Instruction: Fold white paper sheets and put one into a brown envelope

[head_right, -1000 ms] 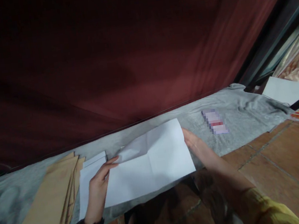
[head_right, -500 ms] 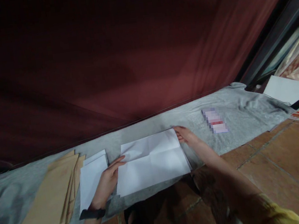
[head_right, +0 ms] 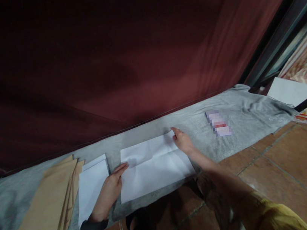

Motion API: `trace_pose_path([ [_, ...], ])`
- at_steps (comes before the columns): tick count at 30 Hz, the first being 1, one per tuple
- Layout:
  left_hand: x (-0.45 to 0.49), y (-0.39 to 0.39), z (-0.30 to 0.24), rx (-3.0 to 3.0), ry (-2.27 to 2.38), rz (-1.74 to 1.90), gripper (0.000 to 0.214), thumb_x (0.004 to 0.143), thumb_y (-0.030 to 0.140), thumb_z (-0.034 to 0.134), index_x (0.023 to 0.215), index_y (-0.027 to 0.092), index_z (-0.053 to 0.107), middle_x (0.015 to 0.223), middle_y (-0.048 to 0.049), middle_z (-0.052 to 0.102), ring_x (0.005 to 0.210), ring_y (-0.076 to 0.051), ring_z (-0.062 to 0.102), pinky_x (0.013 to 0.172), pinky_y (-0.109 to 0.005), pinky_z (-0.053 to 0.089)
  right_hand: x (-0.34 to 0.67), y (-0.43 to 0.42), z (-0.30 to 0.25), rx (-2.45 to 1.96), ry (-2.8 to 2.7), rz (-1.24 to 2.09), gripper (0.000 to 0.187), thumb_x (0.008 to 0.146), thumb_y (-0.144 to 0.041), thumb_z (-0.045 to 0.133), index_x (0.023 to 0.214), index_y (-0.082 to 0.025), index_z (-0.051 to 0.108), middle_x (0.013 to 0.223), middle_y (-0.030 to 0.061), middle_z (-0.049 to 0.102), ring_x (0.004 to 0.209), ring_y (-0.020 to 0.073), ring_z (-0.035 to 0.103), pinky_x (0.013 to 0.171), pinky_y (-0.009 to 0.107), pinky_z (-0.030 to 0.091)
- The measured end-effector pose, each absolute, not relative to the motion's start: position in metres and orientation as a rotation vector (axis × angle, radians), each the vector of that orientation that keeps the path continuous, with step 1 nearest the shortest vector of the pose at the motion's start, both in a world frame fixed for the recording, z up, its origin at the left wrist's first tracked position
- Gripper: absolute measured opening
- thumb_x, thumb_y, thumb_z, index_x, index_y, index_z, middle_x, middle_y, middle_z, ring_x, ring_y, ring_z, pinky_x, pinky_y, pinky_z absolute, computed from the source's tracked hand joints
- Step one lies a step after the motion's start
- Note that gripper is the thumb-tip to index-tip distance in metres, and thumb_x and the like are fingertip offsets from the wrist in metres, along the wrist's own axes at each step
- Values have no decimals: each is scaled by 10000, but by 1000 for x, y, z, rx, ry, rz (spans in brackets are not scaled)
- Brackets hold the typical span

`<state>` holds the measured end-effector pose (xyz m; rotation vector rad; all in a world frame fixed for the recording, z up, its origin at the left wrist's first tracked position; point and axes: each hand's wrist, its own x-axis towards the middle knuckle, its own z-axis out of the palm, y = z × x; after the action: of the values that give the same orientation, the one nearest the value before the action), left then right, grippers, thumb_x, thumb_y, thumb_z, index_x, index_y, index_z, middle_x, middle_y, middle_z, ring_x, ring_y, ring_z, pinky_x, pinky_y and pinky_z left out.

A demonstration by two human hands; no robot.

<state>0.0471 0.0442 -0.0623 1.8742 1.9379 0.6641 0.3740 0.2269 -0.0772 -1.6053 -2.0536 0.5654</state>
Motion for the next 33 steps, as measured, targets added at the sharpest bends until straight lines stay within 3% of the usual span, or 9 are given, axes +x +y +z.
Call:
trace_pose_path([
  [5, 46, 46, -64, 1885, 1938, 644, 620, 769, -1, 346, 1242, 179, 704, 1370, -44, 662, 1278, -183, 615, 1192, -399, 405, 365, 210, -69, -1515, -2256, 202, 502, 941, -160, 432, 1435, -153, 524, 1339, 183, 616, 1201, 326, 590, 1022, 475, 471],
  [10, 46, 46, -66, 1868, 1929, 665, 646, 750, -22, 348, 1248, 184, 704, 1371, -41, 661, 1287, -176, 607, 1190, -383, 405, 327, 166, -70, -978, -2492, 252, 503, 1030, -295, 398, 1530, -245, 415, 1575, 102, 437, 1429, 277, 415, 1158, 508, 354],
  [13, 45, 46, -66, 1847, 1915, 647, 663, 745, -32, 342, 1256, 191, 700, 1369, -42, 662, 1294, -179, 602, 1189, -401, 406, 308, 136, -80, -860, -2654, 180, 529, 1032, -390, 435, 1549, -290, 379, 1645, 66, 320, 1500, 313, 295, 1206, 582, 233],
  [17, 44, 45, -66, 1854, 1894, 631, 675, 753, -36, 325, 1280, 185, 684, 1400, -46, 640, 1315, -171, 583, 1194, -399, 400, 304, 118, -95, -904, -2725, 117, 575, 1008, -451, 494, 1547, -283, 384, 1645, 94, 311, 1477, 351, 331, 1203, 646, 169],
  [22, 57, 42, -58, 1941, 2013, 653, 605, 809, -8, 337, 1258, 182, 694, 1403, -79, 636, 1327, -204, 572, 1195, -435, 397, 306, 119, -101, -924, -2710, 82, 582, 1010, -437, 495, 1557, -292, 360, 1642, 96, 315, 1476, 335, 339, 1210, 637, 150],
  [25, 82, 36, -59, 2011, 2143, 695, 463, 932, 158, 419, 1338, 187, 639, 1471, -126, 571, 1422, -282, 464, 1212, -533, 328, 306, 119, -102, -919, -2708, 68, 584, 1013, -428, 491, 1563, -295, 347, 1648, 103, 297, 1494, 325, 311, 1211, 628, 150],
  [28, 119, 26, -70, 2075, 2096, 601, 500, 966, 350, 494, 1453, 246, 529, 1570, -123, 453, 1497, -332, 332, 1211, -614, 254, 306, 119, -101, -916, -2723, 66, 579, 1016, -428, 481, 1563, -290, 348, 1654, 114, 274, 1495, 330, 310, 1204, 633, 162],
  [33, 146, 19, -83, 2035, 2149, 497, 568, 964, 393, 500, 1515, 267, 445, 1619, -126, 365, 1525, -356, 252, 1214, -648, 173, 305, 118, -102, -933, -2732, 76, 576, 1021, -418, 467, 1566, -277, 345, 1648, 121, 285, 1488, 325, 329, 1206, 615, 171],
])
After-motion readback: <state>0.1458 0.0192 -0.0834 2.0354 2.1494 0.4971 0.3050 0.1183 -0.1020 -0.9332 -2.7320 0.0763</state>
